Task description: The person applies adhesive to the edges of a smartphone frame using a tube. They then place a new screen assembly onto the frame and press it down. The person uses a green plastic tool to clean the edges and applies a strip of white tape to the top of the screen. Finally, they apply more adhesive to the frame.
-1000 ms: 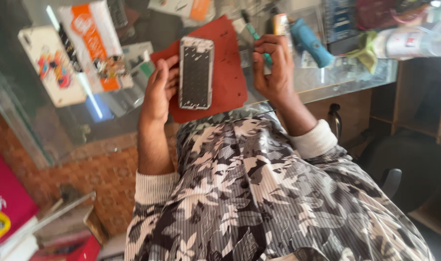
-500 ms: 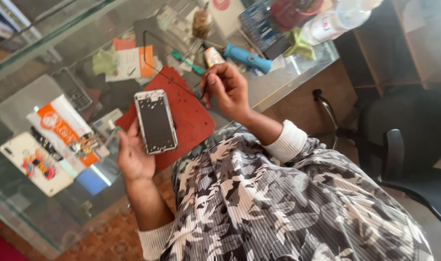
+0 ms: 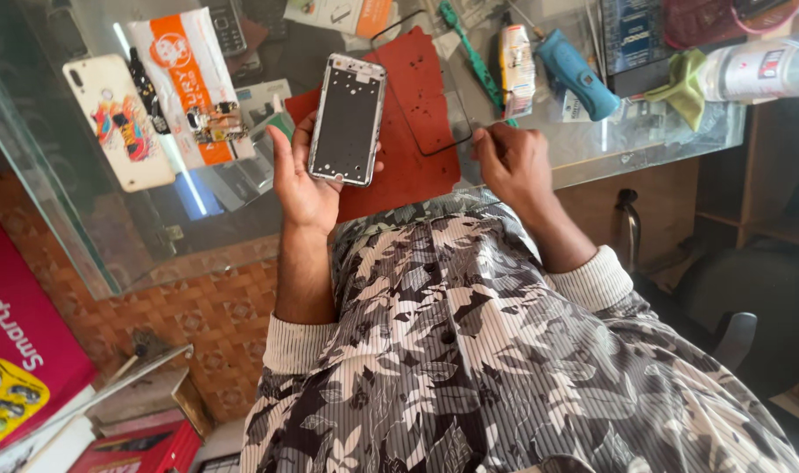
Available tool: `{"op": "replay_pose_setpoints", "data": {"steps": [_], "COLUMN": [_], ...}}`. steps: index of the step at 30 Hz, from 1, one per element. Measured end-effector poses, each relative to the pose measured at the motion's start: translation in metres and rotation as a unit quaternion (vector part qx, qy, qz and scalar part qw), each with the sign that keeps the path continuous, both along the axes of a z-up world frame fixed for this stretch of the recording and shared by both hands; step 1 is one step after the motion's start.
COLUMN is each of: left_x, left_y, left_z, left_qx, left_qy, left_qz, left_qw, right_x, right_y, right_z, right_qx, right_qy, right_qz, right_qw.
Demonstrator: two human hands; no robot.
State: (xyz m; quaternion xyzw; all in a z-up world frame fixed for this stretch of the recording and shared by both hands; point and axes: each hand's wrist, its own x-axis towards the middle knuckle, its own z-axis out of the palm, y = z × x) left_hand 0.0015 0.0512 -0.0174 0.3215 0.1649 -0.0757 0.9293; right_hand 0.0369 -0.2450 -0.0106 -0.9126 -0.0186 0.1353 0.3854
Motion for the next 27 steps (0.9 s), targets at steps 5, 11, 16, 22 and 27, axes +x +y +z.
{"op": "replay_pose_setpoints", "data": {"steps": [5, 11, 16, 22, 27], "left_x": [-0.002, -0.01, -0.012, -0.008, 0.007], "left_y": [0.003, 0.006, 0.009, 0.004, -0.008], "left_z": [0.003, -0.007, -0.031, -0.046, -0.043], "left_qx": [-0.011, 0.031, 0.107, 0.249, 0.291], "left_qy": [-0.015, -0.025, -0.145, -0.235, -0.248], "left_qz": [-0.006, 0.016, 0.038, 0.056, 0.102], "left_qw": [1.0, 0.999, 0.983, 0.938, 0.918], "right_x": [0.008, 0.011, 0.017, 0.021, 0.029], "right_y": [0.014, 0.047, 0.043, 0.042, 0.035], "right_z": [0.025, 0.011, -0.003, -0.001, -0.002], "right_qx": [-0.076, -0.167, -0.157, -0.133, -0.075], "right_qy": [-0.196, -0.257, -0.21, -0.199, -0.227], "right_qz": [0.079, 0.136, 0.135, 0.119, 0.126], "right_qw": [0.975, 0.942, 0.956, 0.964, 0.963]}}
